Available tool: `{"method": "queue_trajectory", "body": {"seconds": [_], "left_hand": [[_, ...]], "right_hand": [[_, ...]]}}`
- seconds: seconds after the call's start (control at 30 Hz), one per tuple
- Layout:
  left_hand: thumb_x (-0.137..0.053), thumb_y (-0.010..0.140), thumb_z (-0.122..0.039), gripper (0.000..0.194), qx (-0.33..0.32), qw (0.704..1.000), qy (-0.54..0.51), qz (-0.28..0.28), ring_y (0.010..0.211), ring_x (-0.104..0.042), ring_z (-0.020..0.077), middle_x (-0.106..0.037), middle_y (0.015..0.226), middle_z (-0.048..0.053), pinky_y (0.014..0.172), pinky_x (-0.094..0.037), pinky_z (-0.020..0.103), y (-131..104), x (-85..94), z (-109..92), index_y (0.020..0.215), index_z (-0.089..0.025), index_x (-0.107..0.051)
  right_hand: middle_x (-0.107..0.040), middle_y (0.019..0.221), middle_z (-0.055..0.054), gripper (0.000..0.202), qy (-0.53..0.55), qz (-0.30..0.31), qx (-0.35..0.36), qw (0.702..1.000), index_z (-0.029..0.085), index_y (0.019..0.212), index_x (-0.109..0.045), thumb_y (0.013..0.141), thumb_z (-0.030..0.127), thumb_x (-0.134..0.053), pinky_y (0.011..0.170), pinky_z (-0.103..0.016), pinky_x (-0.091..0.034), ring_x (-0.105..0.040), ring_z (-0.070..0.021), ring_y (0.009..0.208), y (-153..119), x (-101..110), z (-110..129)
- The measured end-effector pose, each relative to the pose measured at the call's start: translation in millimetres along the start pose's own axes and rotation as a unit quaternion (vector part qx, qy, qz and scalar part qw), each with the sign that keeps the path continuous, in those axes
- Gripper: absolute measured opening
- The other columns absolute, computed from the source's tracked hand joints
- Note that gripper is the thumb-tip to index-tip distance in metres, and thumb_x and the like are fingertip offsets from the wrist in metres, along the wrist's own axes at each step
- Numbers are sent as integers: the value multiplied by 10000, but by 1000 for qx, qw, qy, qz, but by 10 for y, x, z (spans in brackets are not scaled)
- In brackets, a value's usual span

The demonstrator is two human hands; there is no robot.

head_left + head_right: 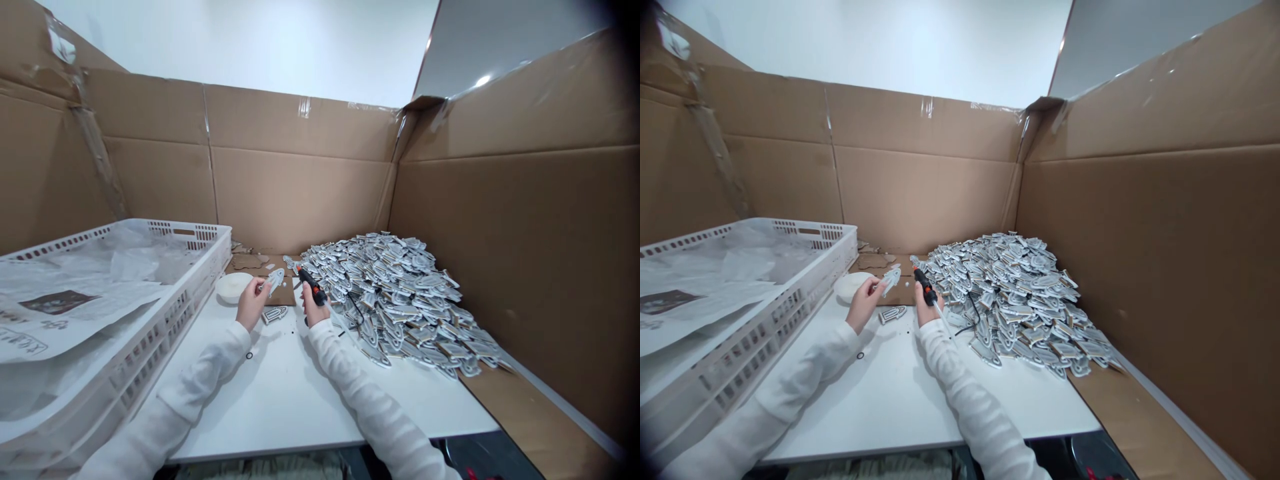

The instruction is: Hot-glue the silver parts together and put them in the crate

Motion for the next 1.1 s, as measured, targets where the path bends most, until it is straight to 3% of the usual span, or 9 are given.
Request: {"method": "queue_trajectory", "body": {"seconds": [0.1,0.23,0.37,0.47,0.7,1.1], "left_hand": [[-540,726,-339,150,5,1000,-18,-11,618,-450,122,-518,705,-14,590,-364,209,-25,2,-16,744,-190,-528],[-558,709,-363,203,67,993,-98,17,655,-521,130,-550,748,-9,546,-399,204,-45,-71,69,797,-194,-487],[-601,676,-384,303,89,979,-183,21,755,-564,144,-594,833,25,614,-449,225,-37,-102,78,848,-175,-465],[-612,666,-389,331,119,966,-225,37,742,-585,155,-626,779,44,631,-461,244,-41,-130,77,860,-153,-484],[-641,607,-428,398,150,961,-229,46,678,-582,146,-632,788,59,552,-452,219,-48,-161,154,842,-124,-536],[-624,651,-368,326,142,963,-224,54,704,-588,147,-634,755,36,558,-446,205,-79,-193,121,870,-141,-541]], "right_hand": [[-545,523,-19,470,11,3,-11,1000,169,645,-571,707,615,-434,515,-265,-408,-491,-146,496,-34,-10,-8],[-537,562,-9,433,17,31,22,999,175,657,-533,716,593,-439,512,-245,-406,-474,-128,505,-101,-13,131],[-485,527,19,353,13,76,60,995,185,658,-494,735,525,-443,497,-227,-384,-447,-114,485,-166,-54,276],[-457,488,27,321,-1,97,72,993,195,636,-478,736,497,-442,492,-233,-376,-433,-119,476,-197,-86,306],[-518,532,-2,343,-66,132,153,977,198,550,-497,739,477,-439,555,-253,-372,-453,-133,530,-224,-134,389],[-553,522,-5,363,-66,137,118,981,210,559,-528,742,512,-443,578,-262,-379,-505,-151,526,-173,-178,225]]}}
Point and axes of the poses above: each hand's wrist, its own y-axis towards the middle knuckle, its own x-axis out of the back of the hand, z = x × y, the point moved 7 cm from there along y, towards the middle knuckle
